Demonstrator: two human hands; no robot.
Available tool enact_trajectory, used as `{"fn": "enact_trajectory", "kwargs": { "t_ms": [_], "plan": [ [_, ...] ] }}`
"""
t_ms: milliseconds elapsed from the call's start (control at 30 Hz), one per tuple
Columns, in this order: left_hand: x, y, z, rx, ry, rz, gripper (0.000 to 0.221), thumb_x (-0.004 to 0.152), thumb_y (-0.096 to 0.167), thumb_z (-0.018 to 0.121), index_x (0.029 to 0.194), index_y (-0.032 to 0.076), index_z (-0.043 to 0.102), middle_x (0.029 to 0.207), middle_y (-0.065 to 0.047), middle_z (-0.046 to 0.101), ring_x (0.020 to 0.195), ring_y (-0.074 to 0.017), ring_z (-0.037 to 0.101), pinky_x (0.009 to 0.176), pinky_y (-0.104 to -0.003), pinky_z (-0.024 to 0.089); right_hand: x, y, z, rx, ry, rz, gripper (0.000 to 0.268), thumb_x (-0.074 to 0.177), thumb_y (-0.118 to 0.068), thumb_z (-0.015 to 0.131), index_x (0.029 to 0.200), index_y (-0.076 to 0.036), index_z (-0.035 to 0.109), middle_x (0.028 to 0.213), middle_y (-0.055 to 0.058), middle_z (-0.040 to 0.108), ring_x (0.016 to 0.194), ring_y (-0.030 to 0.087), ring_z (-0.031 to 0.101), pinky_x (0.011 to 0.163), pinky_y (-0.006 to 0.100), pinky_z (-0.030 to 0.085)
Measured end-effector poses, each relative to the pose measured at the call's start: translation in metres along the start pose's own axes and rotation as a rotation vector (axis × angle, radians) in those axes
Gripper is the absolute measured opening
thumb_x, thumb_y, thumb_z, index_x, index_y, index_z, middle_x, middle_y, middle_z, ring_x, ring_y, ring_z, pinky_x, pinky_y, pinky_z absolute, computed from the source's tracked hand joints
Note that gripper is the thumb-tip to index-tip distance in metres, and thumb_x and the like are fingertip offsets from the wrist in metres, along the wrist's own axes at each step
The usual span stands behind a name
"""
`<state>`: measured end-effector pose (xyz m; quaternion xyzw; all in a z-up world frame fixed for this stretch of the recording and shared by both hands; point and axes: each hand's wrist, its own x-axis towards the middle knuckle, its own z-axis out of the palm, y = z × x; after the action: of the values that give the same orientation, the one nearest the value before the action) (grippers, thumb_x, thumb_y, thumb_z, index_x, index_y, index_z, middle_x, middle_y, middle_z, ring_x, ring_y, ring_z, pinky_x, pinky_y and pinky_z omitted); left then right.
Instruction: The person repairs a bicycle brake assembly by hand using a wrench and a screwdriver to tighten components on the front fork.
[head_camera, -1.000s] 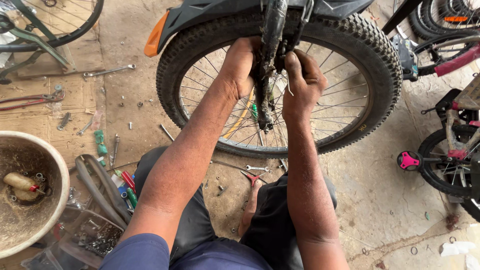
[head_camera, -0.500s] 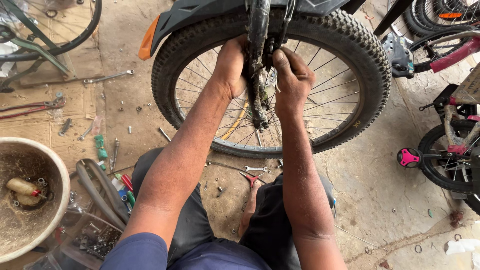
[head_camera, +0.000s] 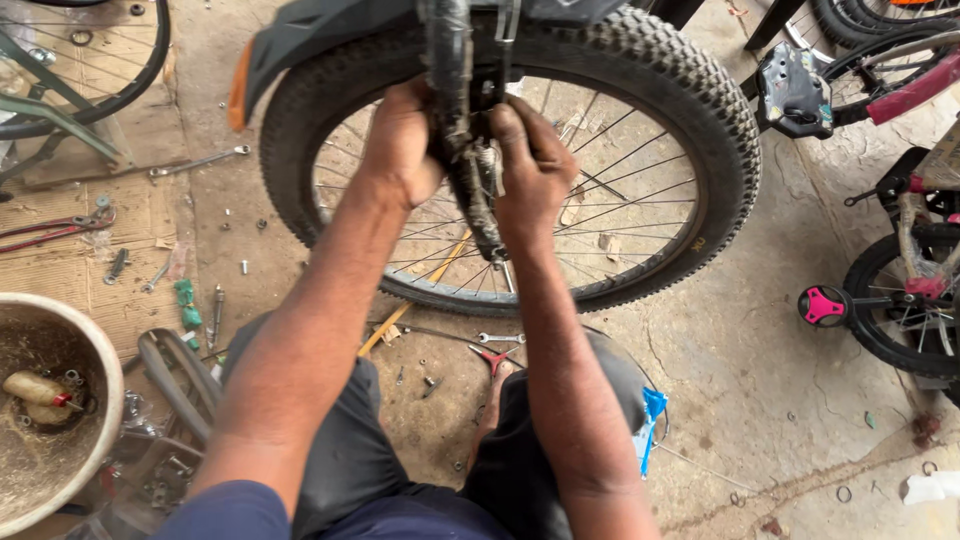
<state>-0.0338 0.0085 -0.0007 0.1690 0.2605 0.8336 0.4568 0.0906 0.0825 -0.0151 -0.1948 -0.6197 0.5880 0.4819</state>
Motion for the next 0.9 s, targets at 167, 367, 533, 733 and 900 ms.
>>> {"fn": "enact_trajectory", "kwargs": {
  "t_ms": [167, 367, 533, 733, 900],
  "plan": [
    [-0.007, 0.003, 0.004, 0.078, -0.019, 0.022, 0.032, 0.106, 0.032, 0.057, 0.109, 0.004, 0.071, 0.099, -0.008, 0.073, 0.092, -0.0205, 0.069, 0.088, -0.041, 0.058, -0.001, -0.005, 0.001, 0.057, -0.001, 0.076, 0.035, 0.098, -0.027, 0.073, 0.121, 0.000, 0.074, 0.111, 0.018, 0.078, 0.099, 0.022, 0.077, 0.089, 0.036, 0.067],
    [-0.012, 0.006, 0.008, 0.056, 0.048, -0.017, 0.029, 0.102, 0.023, 0.052, 0.114, 0.002, 0.068, 0.111, -0.013, 0.071, 0.108, -0.0256, 0.067, 0.105, -0.041, 0.054, 0.011, -0.022, -0.012, 0.002, -0.144, 0.131, 0.034, 0.098, -0.025, 0.074, 0.118, 0.002, 0.075, 0.109, 0.015, 0.079, 0.099, 0.019, 0.077, 0.089, 0.032, 0.065],
    [-0.015, 0.003, 0.014, 0.048, 0.085, -0.002, 0.027, 0.110, 0.022, 0.052, 0.116, 0.001, 0.067, 0.110, -0.013, 0.070, 0.106, -0.0265, 0.067, 0.100, -0.043, 0.052, 0.021, -0.029, -0.020, 0.075, -0.196, 0.228, 0.031, 0.094, -0.023, 0.078, 0.112, 0.003, 0.076, 0.096, 0.013, 0.079, 0.088, 0.017, 0.075, 0.080, 0.029, 0.061],
    [-0.014, 0.005, 0.014, 0.079, 0.025, 0.004, 0.030, 0.107, 0.021, 0.049, 0.117, -0.002, 0.067, 0.111, -0.014, 0.070, 0.108, -0.0261, 0.067, 0.104, -0.042, 0.054, 0.016, -0.021, -0.017, 0.044, -0.171, 0.133, 0.028, 0.096, -0.021, 0.078, 0.113, 0.001, 0.076, 0.099, 0.011, 0.078, 0.090, 0.014, 0.074, 0.081, 0.028, 0.061],
    [-0.008, 0.007, 0.006, 0.105, -0.015, -0.003, 0.034, 0.107, 0.026, 0.051, 0.116, -0.003, 0.068, 0.107, -0.013, 0.071, 0.101, -0.0237, 0.069, 0.096, -0.040, 0.057, 0.017, -0.014, -0.018, 0.087, -0.185, 0.149, 0.028, 0.096, -0.019, 0.079, 0.114, 0.001, 0.074, 0.101, 0.010, 0.078, 0.091, 0.015, 0.073, 0.083, 0.029, 0.060]
  ]
}}
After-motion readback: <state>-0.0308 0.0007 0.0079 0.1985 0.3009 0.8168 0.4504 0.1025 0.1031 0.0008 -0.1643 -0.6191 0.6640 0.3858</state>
